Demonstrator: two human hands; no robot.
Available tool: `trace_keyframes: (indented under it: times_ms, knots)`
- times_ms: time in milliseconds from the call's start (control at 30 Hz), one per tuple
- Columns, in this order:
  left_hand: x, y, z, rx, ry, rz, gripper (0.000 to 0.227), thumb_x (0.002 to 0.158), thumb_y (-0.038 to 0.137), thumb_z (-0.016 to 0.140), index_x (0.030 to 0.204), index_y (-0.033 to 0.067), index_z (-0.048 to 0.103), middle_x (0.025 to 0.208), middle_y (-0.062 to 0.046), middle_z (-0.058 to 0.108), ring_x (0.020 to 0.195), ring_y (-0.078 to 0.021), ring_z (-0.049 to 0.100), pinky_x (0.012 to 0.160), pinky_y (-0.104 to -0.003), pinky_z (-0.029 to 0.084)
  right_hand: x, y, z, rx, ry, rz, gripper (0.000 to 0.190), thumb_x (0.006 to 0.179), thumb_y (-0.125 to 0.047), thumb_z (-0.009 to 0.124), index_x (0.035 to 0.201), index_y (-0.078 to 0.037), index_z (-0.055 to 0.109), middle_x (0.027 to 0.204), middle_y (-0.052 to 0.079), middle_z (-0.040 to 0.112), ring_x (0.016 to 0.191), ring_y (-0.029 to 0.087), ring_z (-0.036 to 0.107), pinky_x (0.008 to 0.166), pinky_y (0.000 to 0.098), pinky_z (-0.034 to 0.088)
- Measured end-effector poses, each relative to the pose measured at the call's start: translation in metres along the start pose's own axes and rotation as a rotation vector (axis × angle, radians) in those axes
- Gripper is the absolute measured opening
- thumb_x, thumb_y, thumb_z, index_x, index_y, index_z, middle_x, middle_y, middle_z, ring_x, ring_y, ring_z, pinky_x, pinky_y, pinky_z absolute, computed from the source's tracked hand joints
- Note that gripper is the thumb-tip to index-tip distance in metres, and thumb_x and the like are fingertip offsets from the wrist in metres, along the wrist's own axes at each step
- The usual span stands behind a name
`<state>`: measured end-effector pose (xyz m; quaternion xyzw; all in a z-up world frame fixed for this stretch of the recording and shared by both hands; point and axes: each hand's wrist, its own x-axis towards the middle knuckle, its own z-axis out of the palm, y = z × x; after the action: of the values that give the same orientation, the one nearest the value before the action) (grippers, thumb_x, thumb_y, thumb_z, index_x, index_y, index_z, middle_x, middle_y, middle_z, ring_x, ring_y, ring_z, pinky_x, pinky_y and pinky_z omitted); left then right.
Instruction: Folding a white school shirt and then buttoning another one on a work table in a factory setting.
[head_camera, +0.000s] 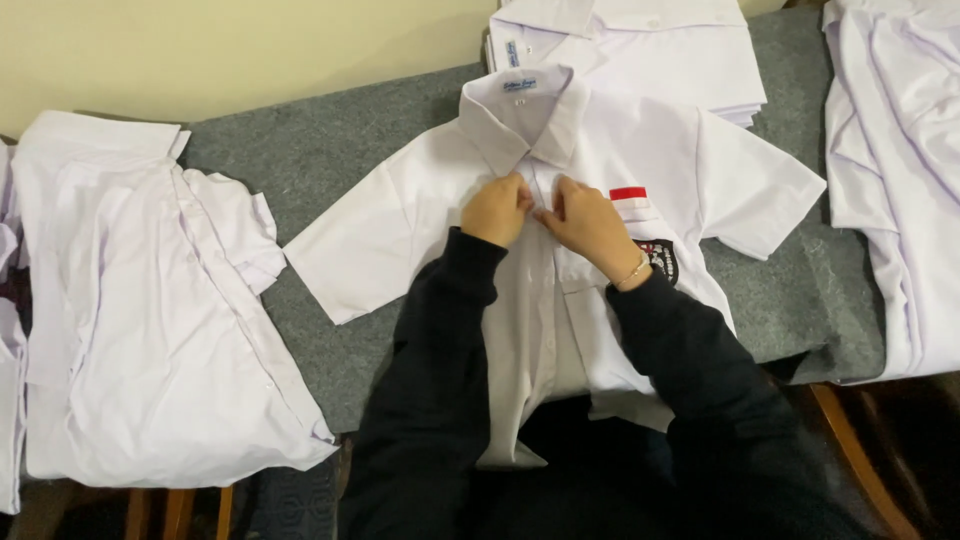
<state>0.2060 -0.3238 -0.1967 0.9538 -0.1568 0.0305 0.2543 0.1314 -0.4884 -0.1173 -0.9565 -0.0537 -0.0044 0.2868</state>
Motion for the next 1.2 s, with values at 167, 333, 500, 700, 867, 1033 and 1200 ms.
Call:
trace_keyframes:
  times_ms: [167,333,500,700,867,1033,1200]
  knots:
    - [-0.007,0.003,0.026,-0.086,-0.098,0.086,0.018,0.091,0.032,0.073,0.098,0.0202,0.061,0.096,-0.003,0.066,0.092,-0.0309,0.072,0.078,-0.043,0.058,0.004,0.026,0.019,0.061,-0.033,0.105,0.036,0.092,-0.042,0.07,0.087,-0.009,0.058,0.08,0.018,0.066,0.082,0.045,0.07,0.071,0.053,0.053]
    - [-0.019,0.021,0.0,-0.13,-0.088,0.129,0.02,0.094,0.026,0.071,0.108,0.0167,0.061,0.103,-0.004,0.065,0.098,-0.0287,0.072,0.082,-0.041,0.06,0.012,0.042,0.02,0.115,-0.099,0.145,0.022,0.089,-0.029,0.07,0.094,-0.008,0.07,0.09,0.024,0.072,0.091,0.047,0.072,0.08,0.0534,0.056]
    - [-0.023,0.019,0.011,-0.07,-0.095,0.168,0.018,0.091,0.027,0.073,0.104,0.0184,0.063,0.096,-0.001,0.062,0.094,-0.0264,0.071,0.079,-0.038,0.06,0.011,0.051,0.017,0.235,-0.121,0.165,0.021,0.092,-0.026,0.068,0.092,-0.005,0.072,0.079,0.024,0.07,0.082,0.043,0.072,0.077,0.0506,0.056]
    - [-0.019,0.012,0.03,-0.207,-0.099,0.134,0.013,0.09,0.021,0.073,0.095,0.017,0.062,0.088,-0.002,0.061,0.088,-0.0273,0.07,0.074,-0.038,0.058,0.008,0.053,0.016,0.559,-0.103,0.242,0.012,0.096,-0.014,0.066,0.091,-0.004,0.069,0.06,0.008,0.062,0.056,0.018,0.063,0.06,0.0296,0.052]
    - [-0.023,0.016,0.022,-0.383,-0.142,0.031,0.011,0.091,0.022,0.073,0.097,0.0182,0.065,0.086,-0.001,0.066,0.085,-0.0225,0.073,0.073,-0.034,0.059,0.005,0.054,0.015,0.687,-0.078,0.238,0.011,0.098,-0.011,0.067,0.094,0.0,0.068,0.061,0.007,0.061,0.054,0.014,0.061,0.053,0.0234,0.051]
    - [-0.023,0.016,0.019,-0.469,-0.195,-0.033,0.011,0.09,0.023,0.075,0.096,0.0166,0.068,0.085,-0.001,0.073,0.082,-0.0207,0.074,0.071,-0.032,0.059,0.005,0.053,0.016,0.734,-0.09,0.22,0.013,0.096,-0.007,0.069,0.099,0.005,0.07,0.074,0.01,0.062,0.063,0.016,0.066,0.057,0.026,0.058]
    - [-0.025,0.021,0.002,-0.543,-0.24,-0.133,0.011,0.092,0.021,0.075,0.099,0.0143,0.071,0.087,-0.003,0.075,0.083,-0.0183,0.075,0.073,-0.03,0.059,0.006,0.059,0.019,0.73,-0.1,0.216,0.013,0.093,-0.005,0.071,0.1,0.006,0.071,0.079,0.012,0.063,0.064,0.016,0.066,0.058,0.0273,0.06]
